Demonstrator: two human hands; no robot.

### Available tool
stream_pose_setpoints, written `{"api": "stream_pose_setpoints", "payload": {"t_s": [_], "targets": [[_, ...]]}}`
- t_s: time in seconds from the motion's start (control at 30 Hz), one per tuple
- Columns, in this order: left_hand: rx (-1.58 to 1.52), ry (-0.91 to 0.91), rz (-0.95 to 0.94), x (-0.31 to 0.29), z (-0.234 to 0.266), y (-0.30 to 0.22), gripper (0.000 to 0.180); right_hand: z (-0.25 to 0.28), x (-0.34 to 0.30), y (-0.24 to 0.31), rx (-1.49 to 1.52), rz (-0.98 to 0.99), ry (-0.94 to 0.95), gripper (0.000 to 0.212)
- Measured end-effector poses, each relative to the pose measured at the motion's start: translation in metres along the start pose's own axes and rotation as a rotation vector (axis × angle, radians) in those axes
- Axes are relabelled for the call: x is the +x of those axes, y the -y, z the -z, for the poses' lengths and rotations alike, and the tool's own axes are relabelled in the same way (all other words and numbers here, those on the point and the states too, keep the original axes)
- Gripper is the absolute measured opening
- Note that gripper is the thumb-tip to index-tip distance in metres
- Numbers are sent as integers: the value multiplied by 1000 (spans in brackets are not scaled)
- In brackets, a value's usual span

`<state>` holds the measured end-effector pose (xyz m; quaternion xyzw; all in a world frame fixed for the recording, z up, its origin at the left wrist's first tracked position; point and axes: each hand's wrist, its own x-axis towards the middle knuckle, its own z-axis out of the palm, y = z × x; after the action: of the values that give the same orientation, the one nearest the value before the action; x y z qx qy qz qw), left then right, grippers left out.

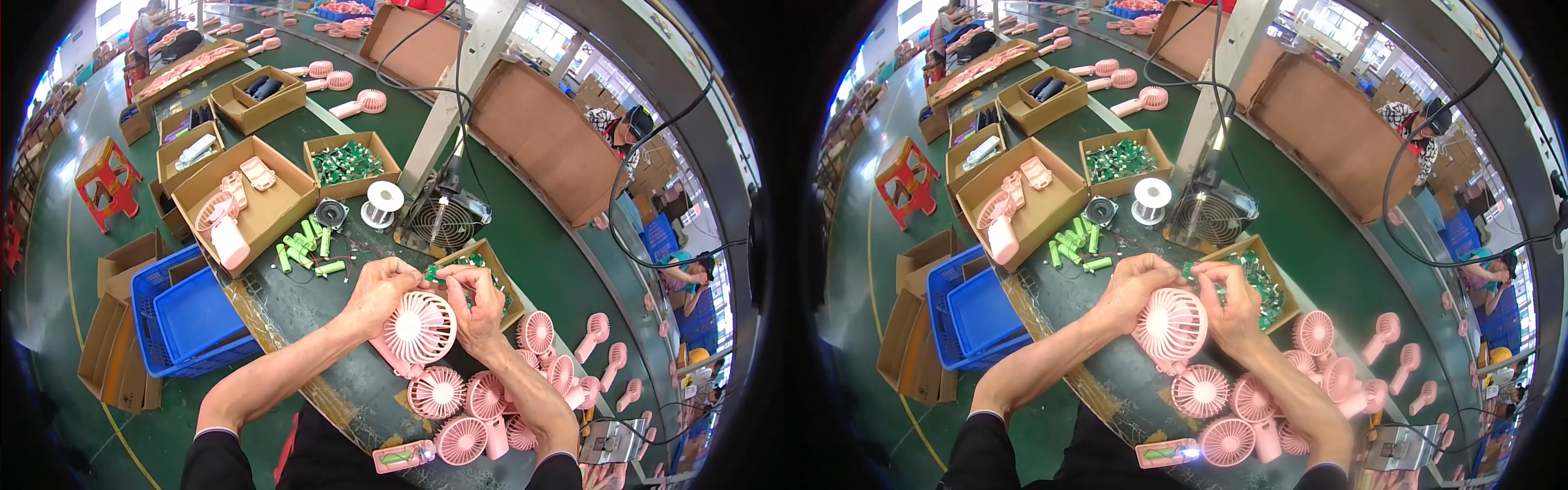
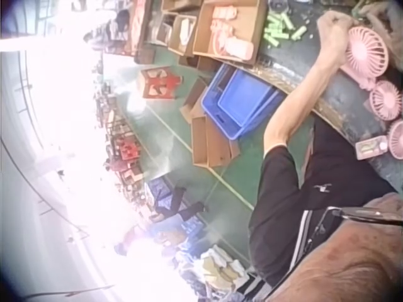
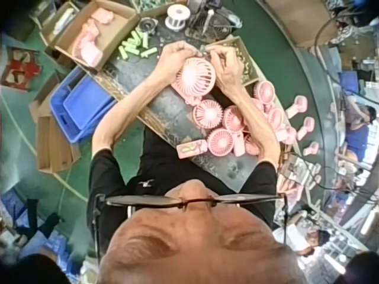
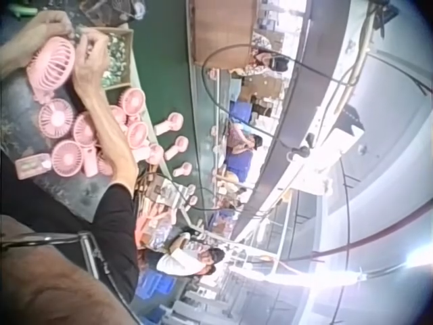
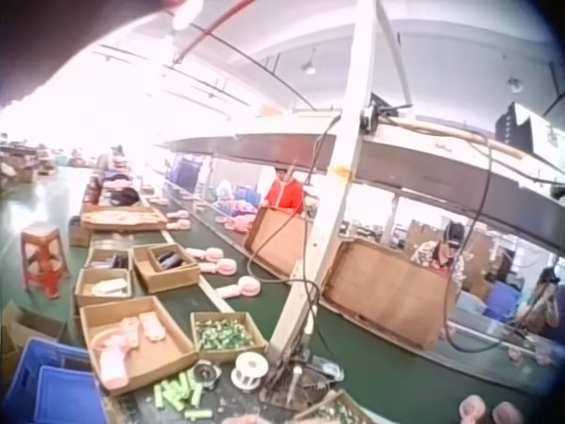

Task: The person assembles handheld fans by connecting circuit boards and wires inside the fan casings, snapping the plastic housing components together by hand, and fastening the assemblies with an electric screwdriver.

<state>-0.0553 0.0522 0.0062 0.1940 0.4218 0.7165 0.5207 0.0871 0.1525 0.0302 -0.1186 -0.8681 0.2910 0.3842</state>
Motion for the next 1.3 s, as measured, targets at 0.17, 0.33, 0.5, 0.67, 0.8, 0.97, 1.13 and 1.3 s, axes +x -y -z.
{"api": "stream_pose_setpoints", "payload": {"t_s": [0.17, 0.33, 0.5, 0.67, 0.8, 0.97, 1.13, 1.3], "targets": [[-32, -7, 11, 1, -1, 0, 10, -2, 0, 0, 40, -36, -27, 11], [-44, -16, 9, 2, -3, -2, 9, -1, 2, 2, 80, -100, -32, 13], [-63, -34, 9, 7, -6, -3, 8, 0, 4, -5, 67, -89, -3, 9], [-70, -31, 34, 11, -7, -7, 7, 0, 7, -8, 94, -92, -18, 8], [-72, -24, 19, 14, -5, -7, 8, -1, 10, -6, 123, -117, -32, 8], [-46, -46, 14, 16, -6, -10, 8, -2, 12, -7, 171, -146, -38, 8], [-34, -42, 4, 20, -6, -14, 8, -4, 15, -10, 207, -157, -52, 7], [-18, -61, -2, 24, -7, -17, 7, -4, 19, -12, 181, -122, -66, 7]]}}
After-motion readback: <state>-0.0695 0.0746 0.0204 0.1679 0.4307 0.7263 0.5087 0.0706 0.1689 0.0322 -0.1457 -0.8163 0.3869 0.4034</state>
